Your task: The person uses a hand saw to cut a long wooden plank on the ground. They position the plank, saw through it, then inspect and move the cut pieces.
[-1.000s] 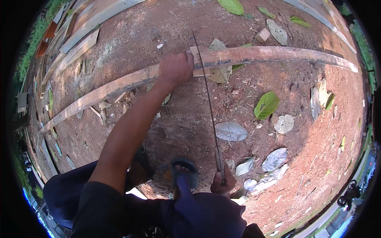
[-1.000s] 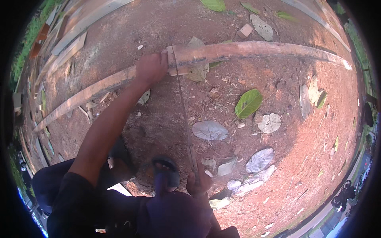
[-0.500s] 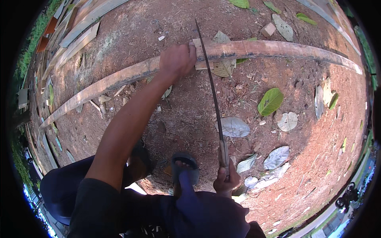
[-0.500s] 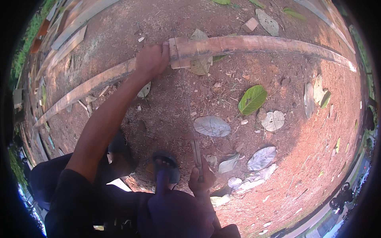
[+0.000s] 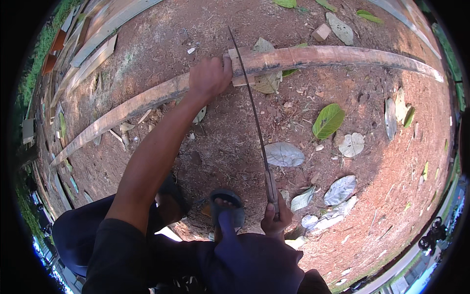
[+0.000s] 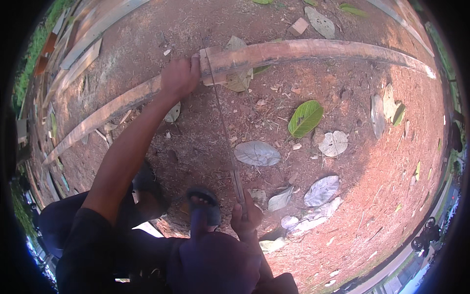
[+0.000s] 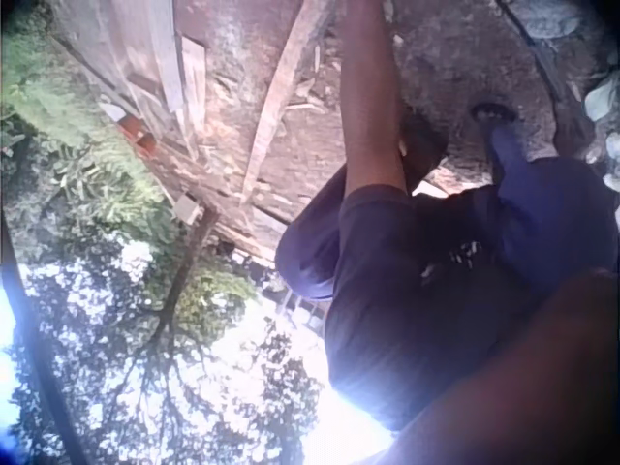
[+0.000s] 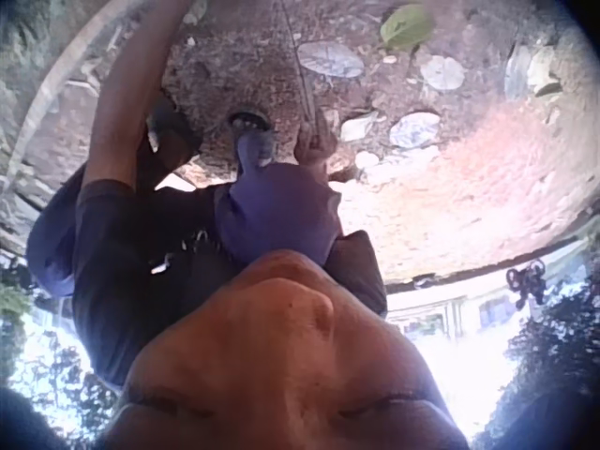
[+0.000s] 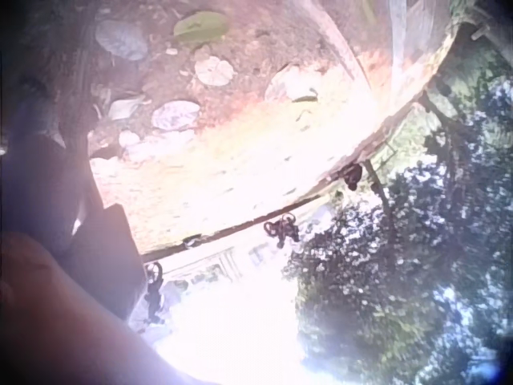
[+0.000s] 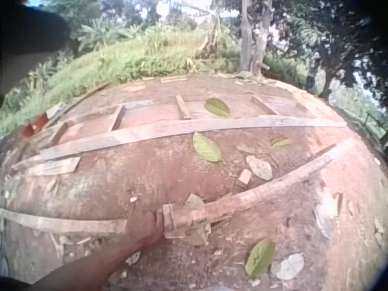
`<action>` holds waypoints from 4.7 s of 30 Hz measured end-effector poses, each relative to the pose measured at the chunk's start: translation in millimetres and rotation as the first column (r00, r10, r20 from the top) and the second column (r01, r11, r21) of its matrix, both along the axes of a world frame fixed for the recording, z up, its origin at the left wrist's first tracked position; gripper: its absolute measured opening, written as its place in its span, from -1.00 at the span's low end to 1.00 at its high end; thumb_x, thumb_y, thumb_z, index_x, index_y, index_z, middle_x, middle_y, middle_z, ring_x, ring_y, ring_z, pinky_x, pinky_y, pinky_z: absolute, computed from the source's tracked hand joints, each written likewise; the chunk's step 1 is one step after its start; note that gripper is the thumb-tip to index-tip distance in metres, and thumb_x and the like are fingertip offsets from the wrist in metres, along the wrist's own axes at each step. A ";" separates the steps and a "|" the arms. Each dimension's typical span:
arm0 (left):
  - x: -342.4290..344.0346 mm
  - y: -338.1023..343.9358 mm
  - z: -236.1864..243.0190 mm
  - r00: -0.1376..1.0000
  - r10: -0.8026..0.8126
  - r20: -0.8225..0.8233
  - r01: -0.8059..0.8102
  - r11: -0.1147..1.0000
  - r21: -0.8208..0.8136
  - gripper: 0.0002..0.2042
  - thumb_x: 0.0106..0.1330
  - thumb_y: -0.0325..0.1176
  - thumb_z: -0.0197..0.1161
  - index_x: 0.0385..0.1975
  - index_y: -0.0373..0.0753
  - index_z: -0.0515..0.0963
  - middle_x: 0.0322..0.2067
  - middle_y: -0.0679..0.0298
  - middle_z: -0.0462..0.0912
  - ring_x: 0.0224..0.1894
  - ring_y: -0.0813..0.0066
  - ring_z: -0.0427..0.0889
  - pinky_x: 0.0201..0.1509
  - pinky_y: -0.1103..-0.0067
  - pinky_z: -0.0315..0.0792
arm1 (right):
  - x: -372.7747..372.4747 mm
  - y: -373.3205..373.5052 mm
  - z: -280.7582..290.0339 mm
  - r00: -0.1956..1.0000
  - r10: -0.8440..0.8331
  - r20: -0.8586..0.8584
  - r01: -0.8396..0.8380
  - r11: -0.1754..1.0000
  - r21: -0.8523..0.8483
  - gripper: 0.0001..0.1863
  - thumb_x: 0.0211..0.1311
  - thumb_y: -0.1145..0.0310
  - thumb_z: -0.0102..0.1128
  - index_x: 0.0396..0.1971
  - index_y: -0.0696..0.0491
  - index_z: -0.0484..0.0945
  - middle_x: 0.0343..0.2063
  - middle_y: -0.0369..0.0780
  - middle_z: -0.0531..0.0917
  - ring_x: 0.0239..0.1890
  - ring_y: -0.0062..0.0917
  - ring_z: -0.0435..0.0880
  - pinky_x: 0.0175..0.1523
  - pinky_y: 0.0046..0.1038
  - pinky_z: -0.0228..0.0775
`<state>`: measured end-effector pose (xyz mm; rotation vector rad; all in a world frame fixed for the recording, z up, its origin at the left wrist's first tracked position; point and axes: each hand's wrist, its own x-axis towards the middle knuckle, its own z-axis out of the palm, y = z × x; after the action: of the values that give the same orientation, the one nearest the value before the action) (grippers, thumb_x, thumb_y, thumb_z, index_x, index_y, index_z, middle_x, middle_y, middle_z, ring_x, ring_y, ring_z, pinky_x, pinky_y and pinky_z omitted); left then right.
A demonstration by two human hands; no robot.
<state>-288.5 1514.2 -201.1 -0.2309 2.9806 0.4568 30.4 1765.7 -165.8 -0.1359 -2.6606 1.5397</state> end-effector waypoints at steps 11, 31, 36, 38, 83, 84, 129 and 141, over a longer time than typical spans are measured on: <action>-1.7 7.0 15.1 0.999 0.041 0.011 -0.042 0.998 0.041 -0.40 0.50 0.00 -0.18 -0.41 -0.44 0.65 -0.35 -0.29 0.65 -0.22 -0.31 0.66 -0.01 0.03 0.49 | -154.0 -67.5 -11.4 0.997 -0.047 -0.058 0.043 0.996 -0.075 -0.61 0.34 0.38 0.22 0.12 0.19 0.58 -0.46 -0.10 0.70 -0.51 -0.54 0.64 -0.36 -0.47 0.48; -3.0 10.0 12.6 0.997 0.077 -0.032 -0.075 0.996 0.051 -0.44 0.48 -0.05 -0.14 -0.41 -0.44 0.67 -0.37 -0.27 0.66 -0.25 -0.27 0.68 0.00 0.06 0.51 | 4.5 7.7 2.5 0.999 0.043 0.027 -0.043 0.999 0.023 -0.49 0.41 0.26 0.07 0.07 0.46 0.51 -0.32 0.05 0.76 -0.44 -0.47 0.76 -0.31 -0.48 0.56; 1.1 13.3 17.5 0.997 0.069 -0.037 -0.067 0.997 0.039 -0.45 0.47 -0.08 -0.13 -0.47 -0.41 0.68 -0.39 -0.26 0.67 -0.30 -0.25 0.69 -0.04 0.06 0.54 | -86.5 -41.1 -0.8 0.996 -0.049 -0.078 0.044 0.997 -0.067 -0.60 0.39 0.34 0.14 0.08 0.32 0.57 -0.40 -0.06 0.75 -0.48 -0.54 0.70 -0.35 -0.52 0.51; -5.0 13.9 18.5 0.997 0.046 -0.065 -0.044 0.998 0.037 -0.46 0.47 -0.09 -0.12 -0.47 -0.41 0.68 -0.40 -0.26 0.67 -0.30 -0.24 0.70 -0.06 0.07 0.55 | -177.6 -74.6 -3.6 0.997 -0.066 0.031 0.069 0.989 -0.128 -0.64 0.37 0.37 0.20 0.09 0.19 0.60 -0.47 -0.14 0.71 -0.52 -0.60 0.63 -0.37 -0.52 0.45; -5.2 16.8 19.0 0.997 0.074 -0.013 -0.074 0.997 0.034 -0.43 0.48 -0.03 -0.13 -0.42 -0.44 0.65 -0.39 -0.29 0.65 -0.26 -0.30 0.67 -0.04 0.04 0.51 | -102.3 -46.8 -16.1 0.993 -0.101 0.056 0.103 0.994 -0.047 -0.62 0.37 0.35 0.20 0.09 0.25 0.58 -0.48 -0.12 0.71 -0.54 -0.60 0.62 -0.41 -0.50 0.46; -5.6 19.7 22.2 0.997 0.078 0.007 -0.078 0.996 0.042 -0.43 0.48 -0.02 -0.13 -0.42 -0.45 0.64 -0.39 -0.28 0.65 -0.25 -0.31 0.66 -0.05 0.02 0.50 | -153.9 -68.1 -19.1 0.994 -0.076 -0.078 0.070 0.994 -0.080 -0.63 0.35 0.39 0.22 0.10 0.18 0.60 -0.55 -0.19 0.64 -0.57 -0.63 0.55 -0.43 -0.47 0.41; -6.6 9.3 13.2 0.998 0.067 0.005 -0.068 0.997 0.034 -0.46 0.49 -0.02 -0.11 -0.32 -0.44 0.63 -0.31 -0.33 0.64 -0.16 -0.31 0.64 0.02 0.01 0.48 | -140.4 -56.6 -24.5 0.995 -0.080 -0.055 0.070 0.985 -0.160 -0.62 0.35 0.40 0.20 0.08 0.30 0.57 -0.41 -0.07 0.73 -0.48 -0.49 0.70 -0.38 -0.47 0.50; -4.1 10.9 6.5 0.999 0.045 0.029 -0.047 0.995 0.085 -0.44 0.48 -0.01 -0.12 -0.36 -0.44 0.64 -0.35 -0.30 0.65 -0.21 -0.30 0.66 0.00 0.02 0.49 | 11.0 8.0 -3.8 0.999 0.010 -0.032 -0.006 0.991 0.133 -0.48 0.37 0.20 0.12 0.05 0.41 0.55 -0.47 -0.08 0.74 -0.57 -0.55 0.69 -0.43 -0.54 0.49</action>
<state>-292.7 1525.0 -194.6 -0.2952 2.9267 0.5805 41.4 1773.7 -169.6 -0.0929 -2.7308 1.3492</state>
